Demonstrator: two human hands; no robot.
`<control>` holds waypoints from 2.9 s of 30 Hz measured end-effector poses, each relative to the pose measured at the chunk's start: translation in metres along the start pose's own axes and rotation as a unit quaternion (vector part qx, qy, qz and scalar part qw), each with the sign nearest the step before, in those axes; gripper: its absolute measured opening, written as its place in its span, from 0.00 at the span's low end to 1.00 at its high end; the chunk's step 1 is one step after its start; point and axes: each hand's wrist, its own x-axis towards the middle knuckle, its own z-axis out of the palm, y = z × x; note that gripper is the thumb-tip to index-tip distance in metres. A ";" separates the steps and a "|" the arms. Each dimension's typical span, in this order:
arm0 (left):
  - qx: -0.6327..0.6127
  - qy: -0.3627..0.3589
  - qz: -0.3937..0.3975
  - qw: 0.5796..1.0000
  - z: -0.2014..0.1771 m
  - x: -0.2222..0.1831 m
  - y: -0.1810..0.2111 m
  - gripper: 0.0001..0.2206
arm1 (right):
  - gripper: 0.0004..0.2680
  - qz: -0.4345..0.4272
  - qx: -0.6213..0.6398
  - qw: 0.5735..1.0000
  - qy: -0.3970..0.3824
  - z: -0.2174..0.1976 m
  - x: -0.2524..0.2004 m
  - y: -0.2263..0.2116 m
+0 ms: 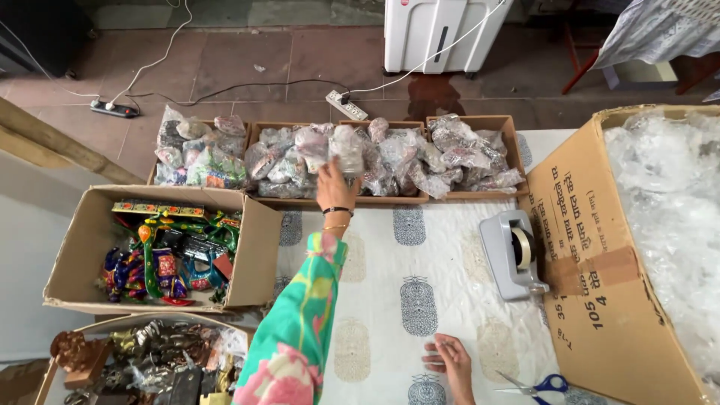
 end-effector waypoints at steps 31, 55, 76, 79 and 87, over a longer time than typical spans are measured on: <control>0.043 0.013 -0.091 0.995 -0.050 -0.297 -0.202 0.29 | 0.12 -0.092 -0.032 0.994 -0.056 0.006 -0.018 -0.011; -0.179 -0.243 0.116 0.946 -0.058 -0.416 -0.120 0.19 | 0.20 -0.053 -0.178 0.970 -0.158 0.115 -0.047 -0.040; 0.087 0.139 -0.169 0.972 -0.373 -0.310 -0.273 0.09 | 0.20 -0.346 -0.621 0.699 0.078 0.113 -0.008 0.001; 0.192 0.164 -0.093 0.963 -0.358 -0.279 -0.321 0.09 | 0.20 -0.346 -0.591 0.726 0.067 0.116 -0.009 -0.011; 0.194 0.190 -0.062 0.960 -0.398 -0.163 -0.389 0.07 | 0.08 -0.282 -0.642 0.707 0.088 0.114 0.019 -0.017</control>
